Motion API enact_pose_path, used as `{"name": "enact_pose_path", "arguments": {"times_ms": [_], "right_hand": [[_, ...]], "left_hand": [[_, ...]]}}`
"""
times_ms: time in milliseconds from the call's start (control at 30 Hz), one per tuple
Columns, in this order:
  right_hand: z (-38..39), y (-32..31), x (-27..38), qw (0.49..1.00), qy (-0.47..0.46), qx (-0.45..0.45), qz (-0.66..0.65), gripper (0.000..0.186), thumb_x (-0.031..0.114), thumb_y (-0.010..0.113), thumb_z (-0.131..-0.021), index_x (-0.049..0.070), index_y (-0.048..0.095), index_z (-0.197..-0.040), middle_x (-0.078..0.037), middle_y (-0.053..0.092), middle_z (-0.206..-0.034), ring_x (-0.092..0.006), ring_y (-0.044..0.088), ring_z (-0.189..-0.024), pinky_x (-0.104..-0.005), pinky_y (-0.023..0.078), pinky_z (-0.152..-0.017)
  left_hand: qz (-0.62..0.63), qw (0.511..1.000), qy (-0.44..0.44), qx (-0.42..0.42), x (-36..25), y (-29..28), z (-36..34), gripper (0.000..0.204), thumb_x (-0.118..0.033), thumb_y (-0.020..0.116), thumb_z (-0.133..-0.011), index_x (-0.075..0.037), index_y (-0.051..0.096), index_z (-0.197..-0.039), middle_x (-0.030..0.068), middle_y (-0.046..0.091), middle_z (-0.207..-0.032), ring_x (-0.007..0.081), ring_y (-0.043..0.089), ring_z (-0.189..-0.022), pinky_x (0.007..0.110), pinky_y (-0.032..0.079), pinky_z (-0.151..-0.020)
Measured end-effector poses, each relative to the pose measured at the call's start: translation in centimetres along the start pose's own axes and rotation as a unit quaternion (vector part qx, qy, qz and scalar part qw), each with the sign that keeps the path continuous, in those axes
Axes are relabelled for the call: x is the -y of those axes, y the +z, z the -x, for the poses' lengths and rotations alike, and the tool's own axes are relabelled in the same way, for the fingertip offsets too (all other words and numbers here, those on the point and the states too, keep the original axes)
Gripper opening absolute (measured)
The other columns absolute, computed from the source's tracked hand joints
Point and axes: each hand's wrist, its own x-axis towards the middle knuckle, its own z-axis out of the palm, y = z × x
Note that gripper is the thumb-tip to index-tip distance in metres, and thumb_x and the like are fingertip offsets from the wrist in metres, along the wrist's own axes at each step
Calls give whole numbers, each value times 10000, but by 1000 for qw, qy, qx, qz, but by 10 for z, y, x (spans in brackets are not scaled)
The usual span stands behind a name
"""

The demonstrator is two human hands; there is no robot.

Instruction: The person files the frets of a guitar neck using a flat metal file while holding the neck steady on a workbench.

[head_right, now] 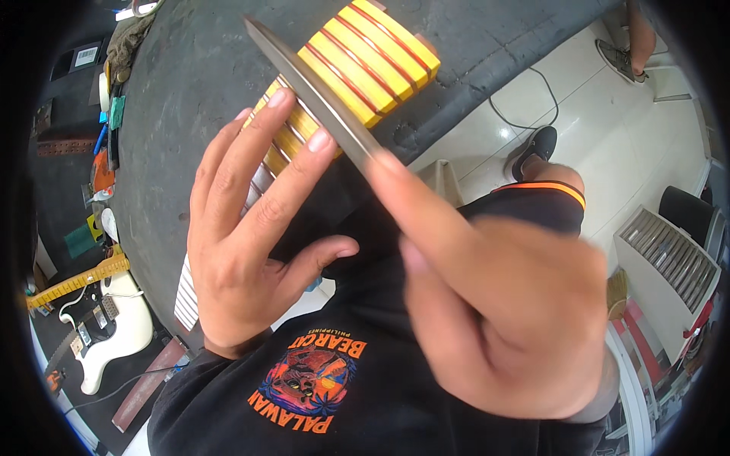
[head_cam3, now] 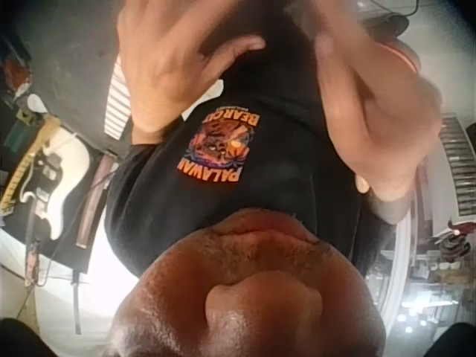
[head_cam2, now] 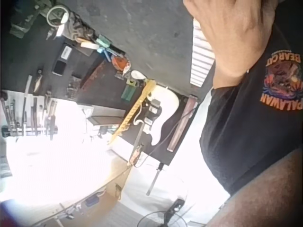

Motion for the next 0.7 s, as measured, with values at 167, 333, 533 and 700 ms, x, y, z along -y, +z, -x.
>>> {"name": "enact_pose_path", "arguments": {"times_ms": [167,333,533,700], "right_hand": [[-24,5,-7,997,67,18,-36,465,-99,608,-895,-25,673,-1350,-28,521,-573,-102,456,-494,-259,395,-541],[34,-18,-4,997,41,45,-45,536,-95,670,-790,-34,688,-1322,-45,547,-560,-149,521,-431,-278,399,-459],[72,-30,5,996,43,38,-63,534,-68,680,-783,-20,698,-1315,-30,530,-539,-145,492,-397,-257,385,-435],[1,-7,0,995,83,47,-6,490,-74,647,-864,-2,683,-1347,-37,569,-587,-89,501,-499,-240,382,-516]], "left_hand": [[5,1000,-3,5,1,-1,0,743,-423,848,-688,-159,692,-1364,178,568,-1491,431,560,-1282,503,446,-1097],[24,1000,-16,9,1,-1,1,747,-388,859,-654,-186,697,-1355,158,578,-1479,431,562,-1257,499,465,-1075],[29,999,-25,18,0,-3,0,753,-375,863,-642,-190,695,-1352,154,584,-1469,434,565,-1251,499,470,-1071],[27,999,-22,13,-1,-2,0,750,-387,857,-653,-186,693,-1357,156,579,-1477,438,566,-1252,502,469,-1071]]}}
